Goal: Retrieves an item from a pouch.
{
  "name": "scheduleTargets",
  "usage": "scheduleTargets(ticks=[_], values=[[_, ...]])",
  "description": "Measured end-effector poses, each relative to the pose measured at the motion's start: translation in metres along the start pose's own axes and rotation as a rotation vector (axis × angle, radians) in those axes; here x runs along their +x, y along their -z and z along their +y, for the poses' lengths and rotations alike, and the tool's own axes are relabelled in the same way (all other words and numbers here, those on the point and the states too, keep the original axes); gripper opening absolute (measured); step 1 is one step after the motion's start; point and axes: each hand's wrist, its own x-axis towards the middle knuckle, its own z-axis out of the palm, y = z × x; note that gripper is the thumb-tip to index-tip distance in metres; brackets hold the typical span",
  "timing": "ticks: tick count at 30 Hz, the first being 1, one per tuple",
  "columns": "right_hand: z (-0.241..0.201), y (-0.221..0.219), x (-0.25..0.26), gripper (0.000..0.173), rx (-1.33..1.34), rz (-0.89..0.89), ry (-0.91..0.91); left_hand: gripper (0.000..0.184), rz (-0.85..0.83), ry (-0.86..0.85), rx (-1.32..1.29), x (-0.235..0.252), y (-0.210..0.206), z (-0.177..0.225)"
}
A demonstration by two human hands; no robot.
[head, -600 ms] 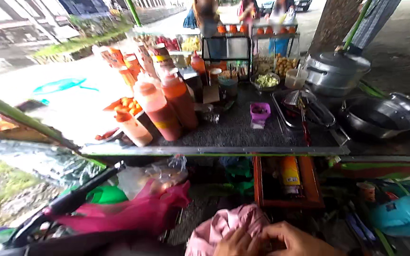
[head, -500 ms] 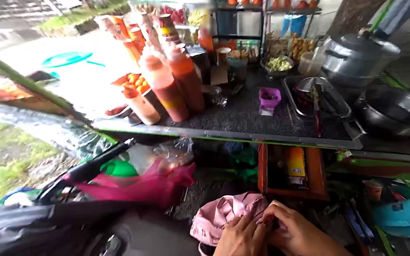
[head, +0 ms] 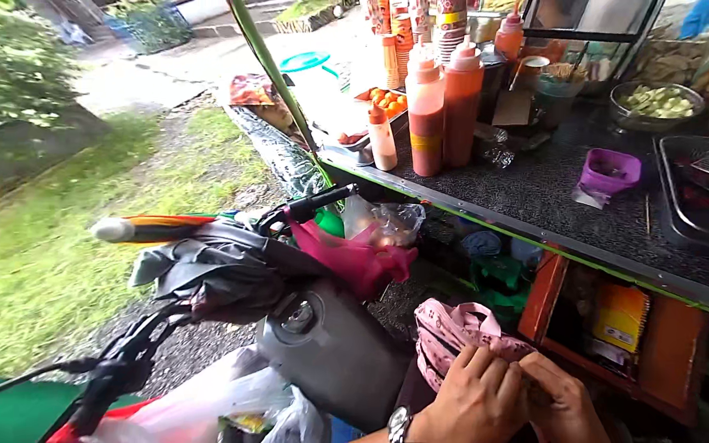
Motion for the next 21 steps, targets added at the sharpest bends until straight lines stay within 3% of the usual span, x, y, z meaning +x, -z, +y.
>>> scheduleTargets(ticks=[4,10,16,21], values=[[0.003,-0.009,-0.003,0.020,0.136,0.003,-0.039,0.019,0.123,0.146,-0.056,-0.005,-0.003,-0.001],[0.002,-0.010,-0.001,0.022,0.160,0.018,-0.026,0.021,0.083,0.199,-0.257,-0.004,0.010,-0.002],[-0.007,-0.014,-0.001,0.021,0.125,-0.002,-0.003,0.021,0.091,0.129,-0.143,-0.017,0.019,-0.007],[-0.005,-0.008,-0.004,0.017,0.108,-0.014,0.011,0.024,0.078,0.279,0.052,-0.028,0.041,-0.041]])
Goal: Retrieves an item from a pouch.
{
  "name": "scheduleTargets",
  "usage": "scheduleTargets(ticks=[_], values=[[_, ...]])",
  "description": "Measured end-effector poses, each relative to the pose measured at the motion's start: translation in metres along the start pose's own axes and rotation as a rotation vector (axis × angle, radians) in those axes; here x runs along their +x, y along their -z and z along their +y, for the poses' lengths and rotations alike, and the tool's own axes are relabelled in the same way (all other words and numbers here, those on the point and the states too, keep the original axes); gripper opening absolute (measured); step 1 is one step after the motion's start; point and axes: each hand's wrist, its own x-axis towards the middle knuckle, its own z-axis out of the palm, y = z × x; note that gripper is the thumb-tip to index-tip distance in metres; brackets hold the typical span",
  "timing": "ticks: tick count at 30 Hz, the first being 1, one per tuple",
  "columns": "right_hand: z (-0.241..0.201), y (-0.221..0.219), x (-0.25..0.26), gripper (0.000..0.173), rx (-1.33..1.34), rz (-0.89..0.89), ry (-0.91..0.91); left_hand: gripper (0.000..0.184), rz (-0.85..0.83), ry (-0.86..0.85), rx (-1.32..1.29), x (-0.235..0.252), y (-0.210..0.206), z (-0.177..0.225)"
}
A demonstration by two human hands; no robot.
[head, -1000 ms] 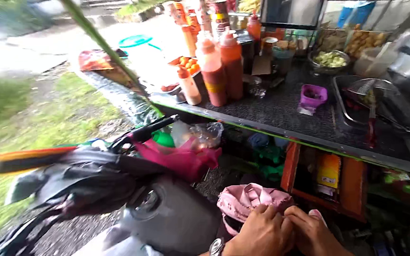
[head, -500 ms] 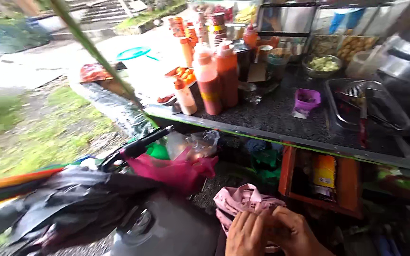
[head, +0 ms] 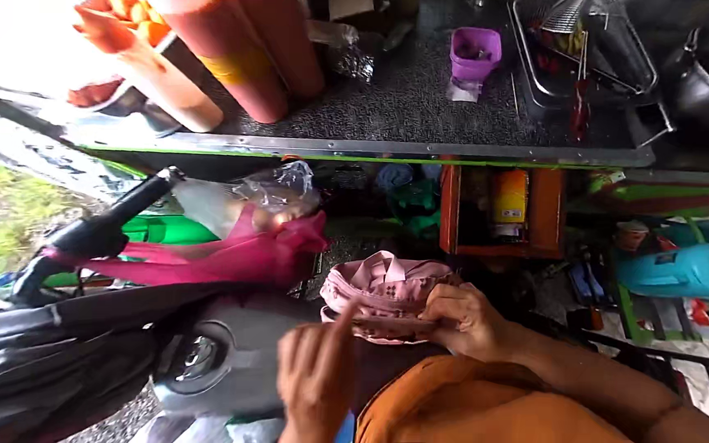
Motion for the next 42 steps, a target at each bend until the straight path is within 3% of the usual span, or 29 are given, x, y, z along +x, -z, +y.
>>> scheduleTargets(ticks=[3,7,8,10,12,15,17,19,22,23,25,26,28,30,32,34,36,38,40,42], values=[[0.003,0.006,-0.005,0.020,0.030,-0.014,0.006,0.031,-0.105,0.244,-0.081,-0.005,-0.010,-0.056],[0.005,0.001,-0.006,0.020,0.058,-0.082,0.068,0.038,-0.296,0.681,-0.619,-0.049,-0.063,-0.101],[0.005,0.001,-0.005,0.018,0.064,-0.104,0.089,0.042,-0.286,0.709,-0.673,-0.050,-0.065,-0.102],[0.005,0.003,-0.004,0.017,0.078,-0.150,0.119,0.055,-0.250,0.578,-0.745,-0.037,-0.052,-0.105],[0.005,0.006,-0.002,0.016,0.079,-0.190,0.137,0.077,-0.356,0.354,-0.820,-0.010,-0.025,-0.099],[0.008,0.004,0.007,0.015,0.077,-0.202,0.164,0.104,-0.662,-0.103,-0.479,0.036,-0.008,-0.064],[0.010,0.004,0.014,0.015,0.044,-0.179,0.141,0.094,-0.748,-0.303,-0.232,0.052,-0.024,-0.049],[0.011,0.010,0.018,0.019,-0.010,-0.101,0.022,0.079,-0.824,-0.341,-0.212,0.067,-0.041,-0.055],[0.013,0.031,0.015,0.040,0.009,0.071,-0.245,0.068,-0.931,-0.168,-0.208,0.102,-0.055,-0.078],[0.015,0.040,0.007,0.039,0.051,0.091,-0.375,0.064,-0.974,-0.067,-0.186,0.114,-0.060,-0.088],[0.023,0.060,-0.018,0.030,0.150,0.014,-0.718,0.059,-1.058,0.123,-0.079,0.135,-0.074,-0.108],[0.028,0.070,-0.033,0.038,0.192,-0.058,-0.919,0.058,-1.095,0.185,0.002,0.141,-0.082,-0.116],[0.046,0.088,-0.065,0.048,0.241,-0.089,-1.265,0.059,-1.160,0.240,0.174,0.148,-0.101,-0.127],[0.067,0.096,-0.096,0.044,0.236,0.065,-1.474,0.059,-1.202,0.266,0.287,0.151,-0.126,-0.138],[0.083,0.098,-0.113,0.048,0.294,0.198,-1.556,0.058,-1.218,0.276,0.323,0.159,-0.156,-0.155],[0.094,0.097,-0.117,0.054,0.568,0.280,-1.539,0.053,-1.188,0.299,0.348,0.175,-0.185,-0.175],[0.106,0.096,-0.115,0.034,0.707,0.332,-1.513,0.052,-1.106,0.376,0.332,0.193,-0.210,-0.195],[0.115,0.092,-0.111,0.017,0.656,0.427,-1.483,0.057,-1.015,0.495,0.286,0.207,-0.233,-0.213],[0.116,0.086,-0.108,0.013,0.552,0.510,-1.456,0.060,-0.951,0.648,0.205,0.205,-0.259,-0.233],[0.109,0.082,-0.102,0.012,0.469,0.570,-1.438,0.050,-0.856,0.888,-0.053,0.189,-0.282,-0.249]])
